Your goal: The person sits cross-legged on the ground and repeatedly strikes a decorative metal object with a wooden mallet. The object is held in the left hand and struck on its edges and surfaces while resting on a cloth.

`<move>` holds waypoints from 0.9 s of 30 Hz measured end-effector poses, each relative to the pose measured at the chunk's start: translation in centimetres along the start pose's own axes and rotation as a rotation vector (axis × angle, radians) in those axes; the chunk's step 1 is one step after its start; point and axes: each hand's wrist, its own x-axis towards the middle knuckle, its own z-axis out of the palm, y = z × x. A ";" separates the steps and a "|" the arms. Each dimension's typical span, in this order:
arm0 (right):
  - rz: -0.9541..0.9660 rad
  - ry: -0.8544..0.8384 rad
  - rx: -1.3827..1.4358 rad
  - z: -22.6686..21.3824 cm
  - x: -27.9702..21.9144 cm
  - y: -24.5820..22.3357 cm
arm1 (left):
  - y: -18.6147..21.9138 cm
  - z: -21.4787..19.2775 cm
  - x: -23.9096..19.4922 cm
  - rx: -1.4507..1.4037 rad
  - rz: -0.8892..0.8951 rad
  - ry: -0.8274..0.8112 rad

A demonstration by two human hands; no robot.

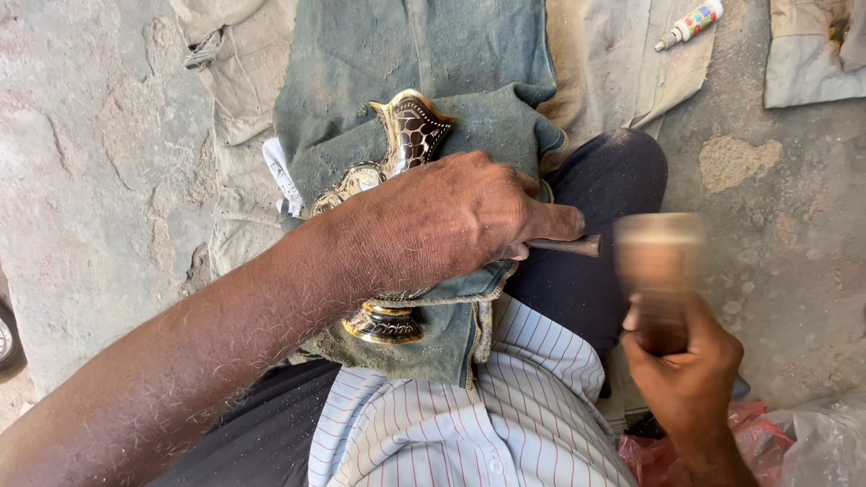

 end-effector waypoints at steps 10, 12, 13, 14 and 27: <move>0.029 0.046 0.012 0.3 0.6 -0.8 | 0.1 0.2 0.2 0.039 -0.100 -0.045; 0.030 0.021 -0.033 0.3 0.8 -1.1 | 0.0 0.2 -0.2 0.002 -0.059 -0.001; 0.035 -0.017 -0.187 0.3 0.9 -1.3 | 0.0 0.1 -0.1 -0.013 -0.028 0.013; 0.041 -0.055 -0.340 0.2 0.9 -1.5 | 0.1 0.0 0.1 0.012 0.022 0.046; 0.073 -0.024 -0.311 -0.1 1.6 -1.8 | 0.0 -0.4 0.3 0.007 0.068 0.068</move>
